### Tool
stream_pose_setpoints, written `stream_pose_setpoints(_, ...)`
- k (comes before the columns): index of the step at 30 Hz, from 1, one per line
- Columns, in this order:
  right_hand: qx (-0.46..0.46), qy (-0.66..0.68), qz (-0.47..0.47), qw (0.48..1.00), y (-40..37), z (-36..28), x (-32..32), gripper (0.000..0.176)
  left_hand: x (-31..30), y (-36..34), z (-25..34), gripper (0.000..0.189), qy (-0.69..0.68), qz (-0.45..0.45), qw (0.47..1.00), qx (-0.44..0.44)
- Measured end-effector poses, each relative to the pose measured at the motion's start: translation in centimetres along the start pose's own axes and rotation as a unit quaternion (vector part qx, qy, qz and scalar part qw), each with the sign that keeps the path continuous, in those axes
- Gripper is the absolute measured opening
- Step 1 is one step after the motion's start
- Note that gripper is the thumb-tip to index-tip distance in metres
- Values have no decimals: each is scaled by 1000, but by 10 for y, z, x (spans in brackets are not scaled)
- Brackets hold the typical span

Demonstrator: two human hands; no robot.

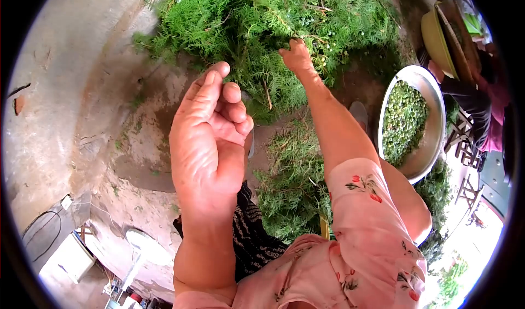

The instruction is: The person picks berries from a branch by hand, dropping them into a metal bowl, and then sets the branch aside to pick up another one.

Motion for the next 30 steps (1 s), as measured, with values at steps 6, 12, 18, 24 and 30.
stream_pose_setpoints(6, -183, 50, 74, 979, -83, 3, -14, 43, -6, 0, 1, 12, -6, -4, 1000, -1)
stream_pose_setpoints(12, -178, -14, -27, 984, -178, 43, 27, 38, -8, 1, 8, 17, 12, -23, 999, 19)
stream_pose_setpoints(18, -116, 129, 11, 985, -172, 71, 28, 21, -13, 2, 11, 15, -9, -33, 999, 21)
stream_pose_setpoints(24, 313, 647, 77, 691, -139, 82, 47, 17, -10, 0, 11, 16, -11, -29, 999, 15)
stream_pose_setpoints(30, 436, 655, 165, 594, -112, 98, 83, 16, -8, -4, 9, 17, -6, -23, 1000, 14)
Point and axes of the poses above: each hand's wrist, its own y-axis towards the middle knuckle, its own x-axis out of the palm, z = x × y, the point moved 5 cm from there along y, towards the middle knuckle, and after that the axes turned 15 degrees about y, right-handed, at the moved point
